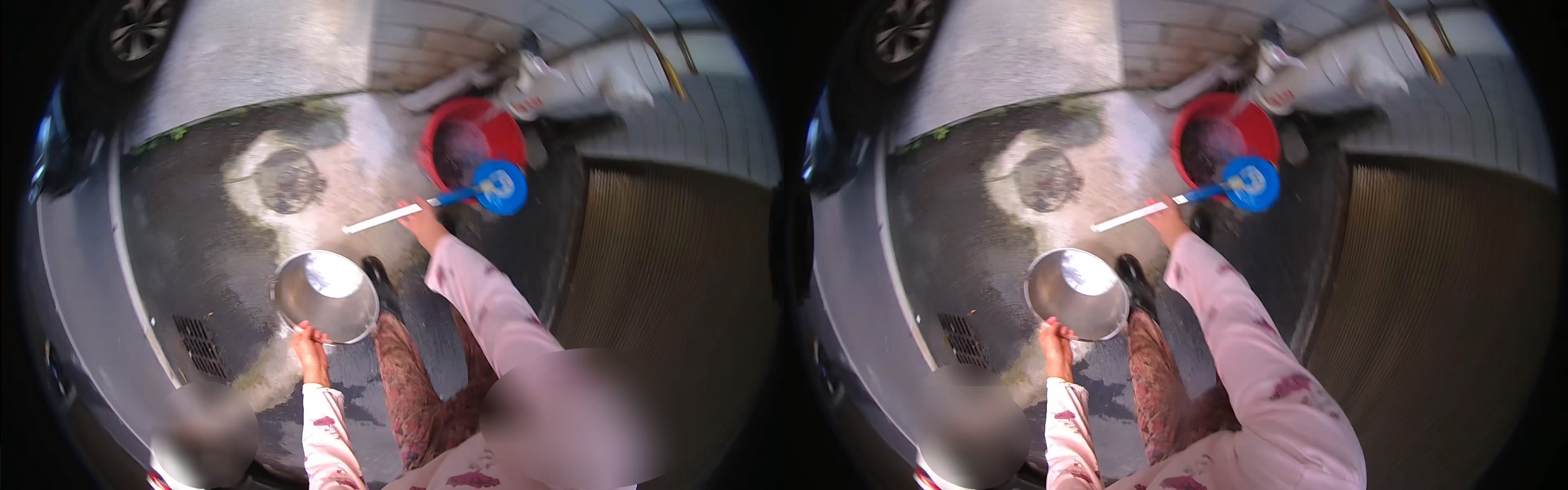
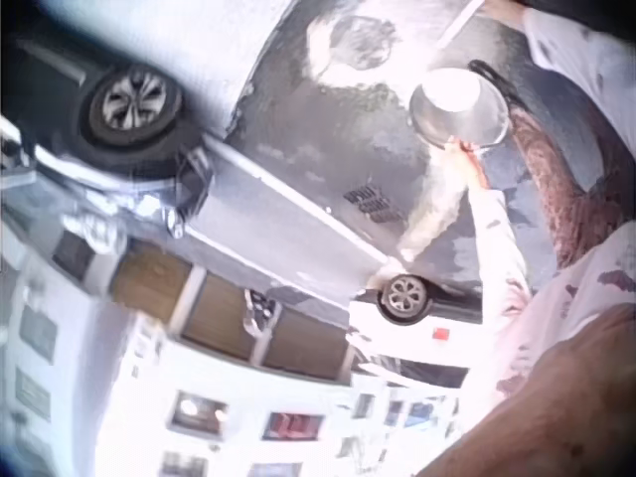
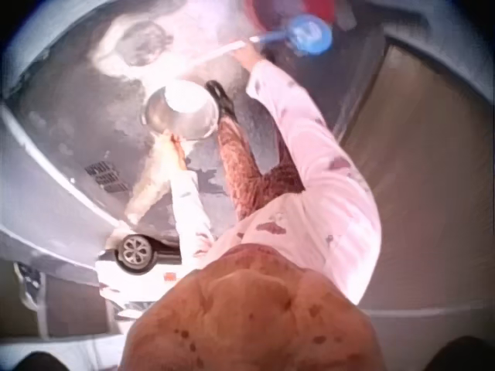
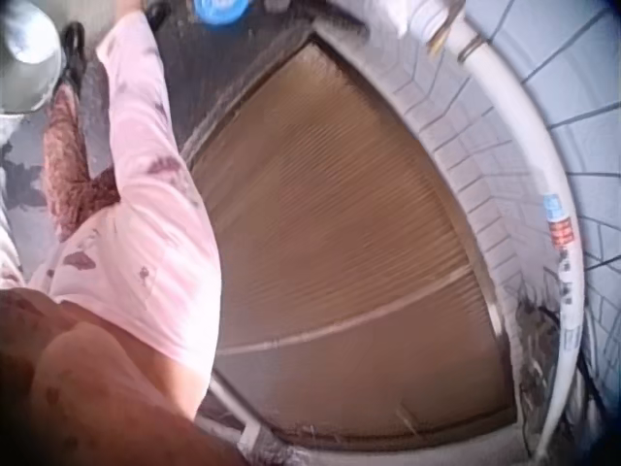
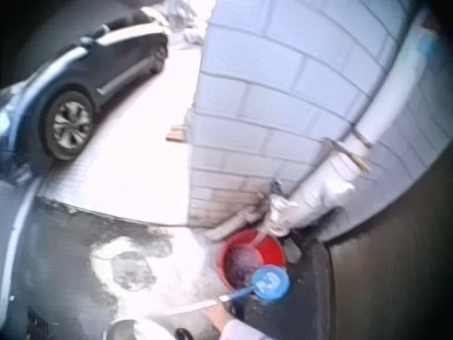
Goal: The person fills a red bucket with water, rinses a blue cleaning brush, cleans an item by hand in a metal basin inside a garage, and then wipes the exterior of a white car using the brush.
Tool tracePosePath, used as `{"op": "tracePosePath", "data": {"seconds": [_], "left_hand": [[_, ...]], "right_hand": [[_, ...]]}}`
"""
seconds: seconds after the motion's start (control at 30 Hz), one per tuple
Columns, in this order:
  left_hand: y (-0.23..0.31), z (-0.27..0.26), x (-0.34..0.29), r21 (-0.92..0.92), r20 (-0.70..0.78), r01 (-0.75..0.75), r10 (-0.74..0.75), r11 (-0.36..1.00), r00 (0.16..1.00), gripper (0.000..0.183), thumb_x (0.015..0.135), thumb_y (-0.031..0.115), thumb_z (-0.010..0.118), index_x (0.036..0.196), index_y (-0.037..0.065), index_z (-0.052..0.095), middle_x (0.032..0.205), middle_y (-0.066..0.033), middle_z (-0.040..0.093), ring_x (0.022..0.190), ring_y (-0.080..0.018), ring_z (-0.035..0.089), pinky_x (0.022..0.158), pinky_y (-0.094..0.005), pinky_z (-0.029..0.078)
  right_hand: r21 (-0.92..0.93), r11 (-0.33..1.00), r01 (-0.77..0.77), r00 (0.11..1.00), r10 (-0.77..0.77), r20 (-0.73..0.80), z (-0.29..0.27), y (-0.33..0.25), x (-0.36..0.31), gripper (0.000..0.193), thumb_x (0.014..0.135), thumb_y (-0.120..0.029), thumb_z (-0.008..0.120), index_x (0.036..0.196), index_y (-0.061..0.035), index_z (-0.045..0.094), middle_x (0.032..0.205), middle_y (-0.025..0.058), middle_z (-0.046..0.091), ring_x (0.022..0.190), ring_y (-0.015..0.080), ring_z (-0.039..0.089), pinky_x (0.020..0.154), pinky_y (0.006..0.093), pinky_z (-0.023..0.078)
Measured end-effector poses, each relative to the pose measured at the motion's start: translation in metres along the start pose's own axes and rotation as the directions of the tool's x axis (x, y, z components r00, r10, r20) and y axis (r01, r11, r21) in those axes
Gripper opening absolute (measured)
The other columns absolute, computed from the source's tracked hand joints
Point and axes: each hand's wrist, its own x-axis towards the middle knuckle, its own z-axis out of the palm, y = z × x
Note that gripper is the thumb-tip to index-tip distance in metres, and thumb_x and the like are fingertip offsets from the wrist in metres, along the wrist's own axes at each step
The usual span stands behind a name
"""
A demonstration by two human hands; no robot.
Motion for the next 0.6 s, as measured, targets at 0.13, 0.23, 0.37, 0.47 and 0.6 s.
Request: {"op": "tracePosePath", "data": {"seconds": [0.13,0.23,0.37,0.47,0.6], "left_hand": [[-0.015,-0.014,-0.003,0.083,-0.019,-0.106,0.107,0.991,0.994,0.014,0.084,0.017,0.044,0.088,0.004,0.047,0.057,-0.0046,0.046,0.040,-0.0156,0.046,0.036,-0.0280,0.041],[0.007,0.012,0.001,0.222,-0.009,-0.090,0.094,0.971,0.996,0.013,0.074,0.001,0.047,0.087,0.003,0.048,0.059,-0.0051,0.047,0.044,-0.0151,0.048,0.036,-0.0293,0.042],[0.018,0.010,-0.031,0.203,-0.119,-0.116,0.142,0.972,0.983,0.013,0.073,0.001,0.048,0.086,0.003,0.049,0.060,-0.0044,0.047,0.043,-0.0124,0.045,0.037,-0.0284,0.042],[0.013,0.024,-0.036,0.244,-0.101,-0.083,0.110,0.966,0.989,0.014,0.073,0.003,0.050,0.087,0.004,0.049,0.060,-0.0036,0.047,0.044,-0.0119,0.045,0.040,-0.0280,0.043],[0.025,0.050,-0.031,0.306,0.005,-0.207,0.216,0.929,0.976,0.004,0.075,0.009,0.051,0.078,0.006,0.052,0.056,-0.0020,0.047,0.044,-0.0117,0.045,0.038,-0.0279,0.039]], "right_hand": [[-0.875,-0.333,0.352,0.886,-0.182,0.426,-0.025,0.014,-0.053,0.019,0.084,-0.016,0.041,0.098,-0.0050,0.048,0.096,0.0128,0.053,0.089,0.0225,0.050,0.079,0.0358,0.039],[-0.405,0.912,0.067,0.994,-0.028,0.102,-0.070,-0.024,-0.065,0.022,0.083,-0.030,0.040,0.077,-0.0110,0.050,0.075,0.0085,0.053,0.071,0.0204,0.050,0.065,0.0357,0.041],[-0.299,0.948,0.111,0.778,-0.270,-0.567,-0.021,-0.009,-0.148,0.023,0.077,-0.014,0.055,0.058,-0.0081,0.043,0.050,0.0050,0.040,0.038,0.0174,0.037,0.036,0.0304,0.032],[-0.440,0.894,0.079,0.699,-0.364,-0.615,-0.015,-0.044,-0.192,0.020,0.079,-0.011,0.052,0.062,-0.0062,0.041,0.046,0.0041,0.036,0.033,0.0160,0.032,0.032,0.0275,0.030],[-0.524,0.850,0.061,0.797,-0.357,-0.487,-0.010,-0.094,-0.240,0.019,0.076,-0.014,0.052,0.064,-0.0129,0.037,0.046,-0.0002,0.034,0.033,0.0102,0.033,0.027,0.0217,0.026]]}}
